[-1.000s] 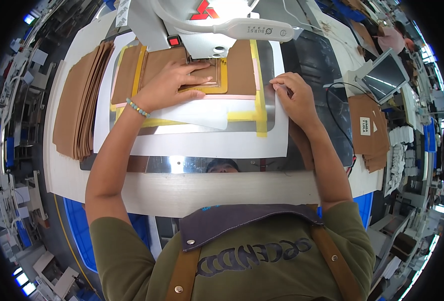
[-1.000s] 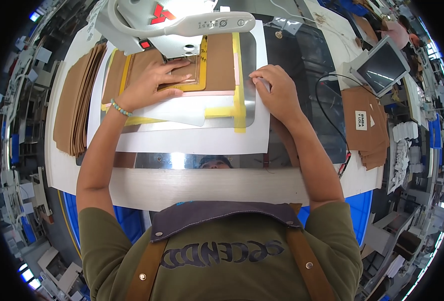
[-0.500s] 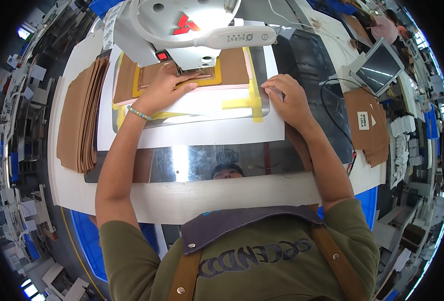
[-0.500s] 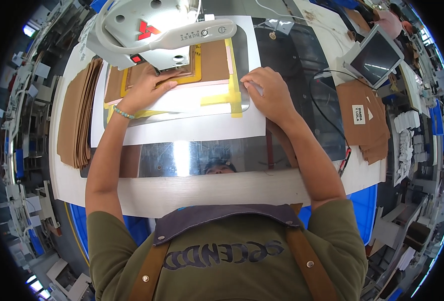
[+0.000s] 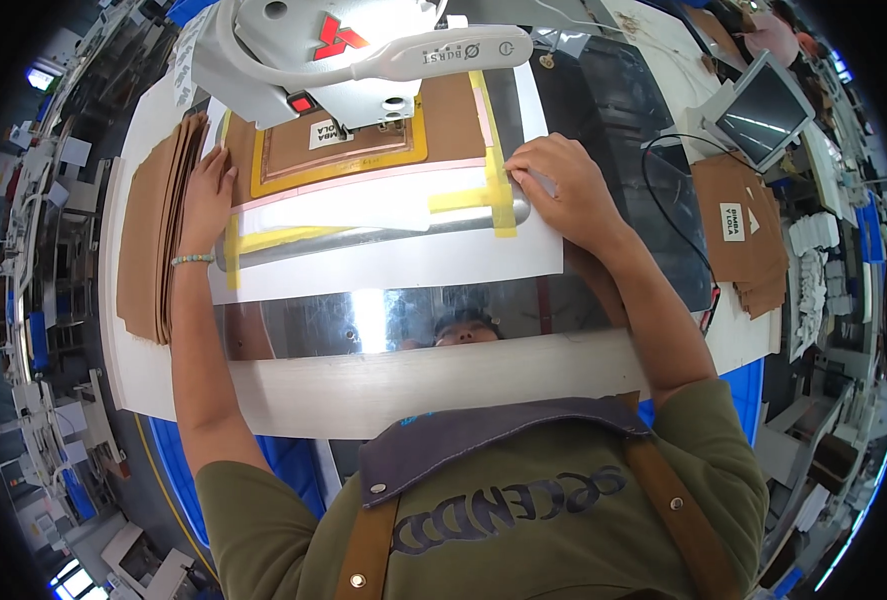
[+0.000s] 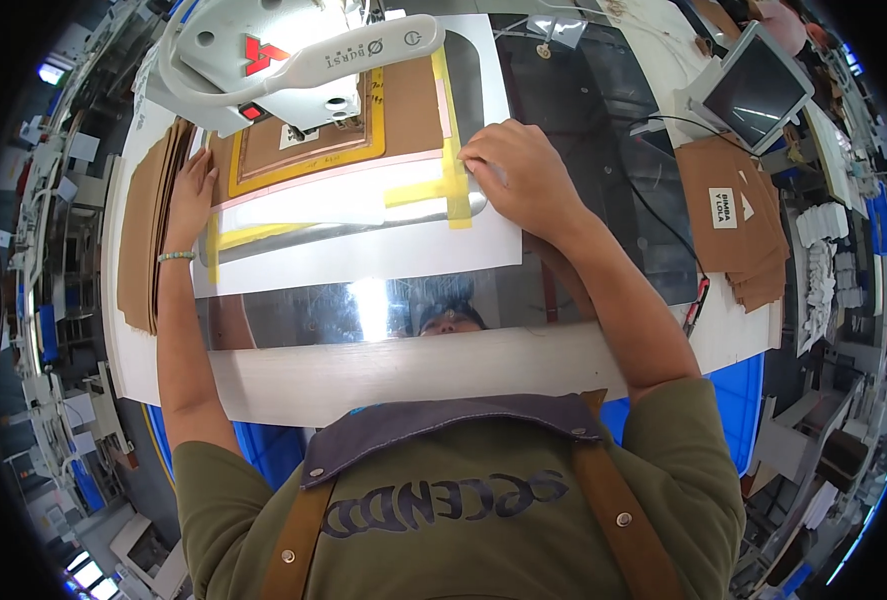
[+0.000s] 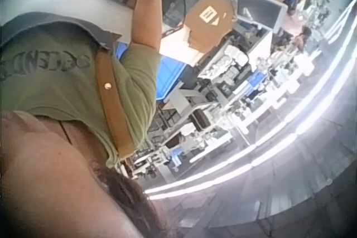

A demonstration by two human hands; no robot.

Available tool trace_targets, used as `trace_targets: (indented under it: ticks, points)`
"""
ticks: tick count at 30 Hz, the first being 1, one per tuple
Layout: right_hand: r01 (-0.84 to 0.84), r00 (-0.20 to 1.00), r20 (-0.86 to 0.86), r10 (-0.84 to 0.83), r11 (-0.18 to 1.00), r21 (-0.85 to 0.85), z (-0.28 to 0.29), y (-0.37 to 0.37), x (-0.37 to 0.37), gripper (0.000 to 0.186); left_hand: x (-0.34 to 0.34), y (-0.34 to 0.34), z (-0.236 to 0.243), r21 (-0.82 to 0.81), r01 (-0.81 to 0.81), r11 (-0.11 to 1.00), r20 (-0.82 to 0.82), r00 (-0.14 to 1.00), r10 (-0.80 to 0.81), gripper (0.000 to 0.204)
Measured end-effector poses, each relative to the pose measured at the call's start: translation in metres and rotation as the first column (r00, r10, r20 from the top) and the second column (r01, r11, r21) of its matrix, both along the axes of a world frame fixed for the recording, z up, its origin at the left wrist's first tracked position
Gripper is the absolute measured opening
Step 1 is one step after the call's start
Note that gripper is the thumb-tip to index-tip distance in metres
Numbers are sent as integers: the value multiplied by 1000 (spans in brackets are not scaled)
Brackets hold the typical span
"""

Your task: Sewing brand labels onto leather components using an industrial sewing machine.

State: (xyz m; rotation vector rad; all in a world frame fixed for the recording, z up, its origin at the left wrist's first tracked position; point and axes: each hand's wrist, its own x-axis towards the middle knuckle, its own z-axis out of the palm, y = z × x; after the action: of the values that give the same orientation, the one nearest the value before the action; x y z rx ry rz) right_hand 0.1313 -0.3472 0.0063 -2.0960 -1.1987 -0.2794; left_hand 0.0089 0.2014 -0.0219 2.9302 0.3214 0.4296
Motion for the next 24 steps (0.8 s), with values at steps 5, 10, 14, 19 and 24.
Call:
trace_targets:
  ticks: [5, 10, 14, 19, 24]
  points:
    - [-50, 954, -288, 81, 992, 114, 21, -2, -36, 16, 0, -18, -4, -9, 20, 1000, 7, 1000, -20, 51]
    - [-343, 936, -32, 350, 893, -292, 35, 6, -78, 42, -1, -22, -1, 55, 37, 998, -34, 999, -35, 54]
    - [-366, 923, -27, 383, 857, -362, 22, 16, -84, 51, 0, -20, 3, 102, 50, 994, -12, 999, -49, 53]
    - [-302, 924, 77, 376, 837, -457, 14, 20, -81, 54, 10, -52, 4, 57, 105, 993, -33, 994, -104, 53]
    - [-145, 964, 122, 236, 852, -503, 28, -19, -54, 48, 25, -85, 9, 115, 190, 975, -5, 982, -191, 52]
